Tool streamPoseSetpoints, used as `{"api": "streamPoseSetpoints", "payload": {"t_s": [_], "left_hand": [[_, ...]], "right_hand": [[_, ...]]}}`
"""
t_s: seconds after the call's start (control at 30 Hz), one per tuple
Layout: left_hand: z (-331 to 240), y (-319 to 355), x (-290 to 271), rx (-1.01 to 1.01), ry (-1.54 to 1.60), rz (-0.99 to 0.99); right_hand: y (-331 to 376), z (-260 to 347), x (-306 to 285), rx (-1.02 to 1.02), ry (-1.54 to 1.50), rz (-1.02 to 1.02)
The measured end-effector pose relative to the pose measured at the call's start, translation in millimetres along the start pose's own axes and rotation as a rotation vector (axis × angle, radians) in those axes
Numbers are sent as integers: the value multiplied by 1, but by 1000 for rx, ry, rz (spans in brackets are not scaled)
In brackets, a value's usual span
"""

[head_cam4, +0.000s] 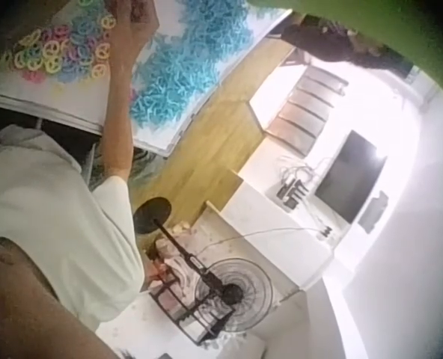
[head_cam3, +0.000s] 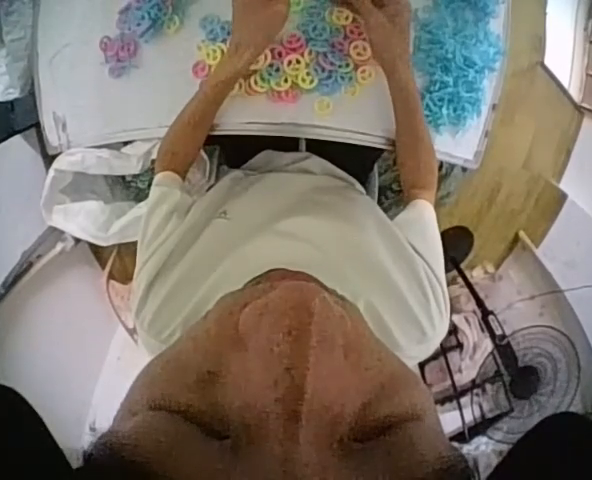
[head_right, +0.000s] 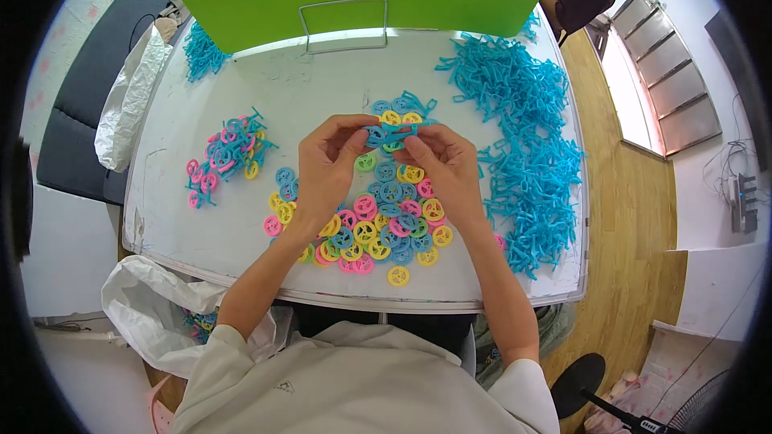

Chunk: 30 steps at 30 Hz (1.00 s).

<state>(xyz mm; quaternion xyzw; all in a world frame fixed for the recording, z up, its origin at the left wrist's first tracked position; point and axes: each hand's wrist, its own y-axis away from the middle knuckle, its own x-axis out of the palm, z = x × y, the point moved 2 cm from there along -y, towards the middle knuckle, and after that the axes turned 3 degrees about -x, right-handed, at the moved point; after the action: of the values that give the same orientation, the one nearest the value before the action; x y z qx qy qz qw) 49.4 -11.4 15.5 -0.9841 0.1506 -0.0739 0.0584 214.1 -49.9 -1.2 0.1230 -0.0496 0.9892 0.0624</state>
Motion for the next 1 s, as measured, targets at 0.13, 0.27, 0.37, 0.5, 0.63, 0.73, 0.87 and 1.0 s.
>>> {"api": "streamPoseSetpoints", "payload": {"t_s": [0.13, 0.27, 0.37, 0.5, 0.63, 0.73, 0.87, 1.0], "left_hand": [[-4, 0, 1, -50, 44, 21], [2, 5, 7, -26, 4, -39], [5, 9, 13, 51, -60, -38], [1, 8, 12, 183, -193, -51], [-3, 10, 10, 353, -421, -25], [-6, 10, 16, 522, -497, 57], [-3, 0, 9, 205, -306, 48], [26, 4, -4, 404, -943, 83]], "right_hand": [[0, -9, -7, 51, -165, -22], [2, -6, -4, -92, 168, -206], [5, -6, -5, -192, 229, -336], [7, -8, -5, -177, 211, -362], [5, 0, 10, 42, 37, -252], [4, 2, 12, 31, -86, -206], [-1, 7, 3, 47, -295, -292], [0, 5, -4, 56, -243, -189]]}}
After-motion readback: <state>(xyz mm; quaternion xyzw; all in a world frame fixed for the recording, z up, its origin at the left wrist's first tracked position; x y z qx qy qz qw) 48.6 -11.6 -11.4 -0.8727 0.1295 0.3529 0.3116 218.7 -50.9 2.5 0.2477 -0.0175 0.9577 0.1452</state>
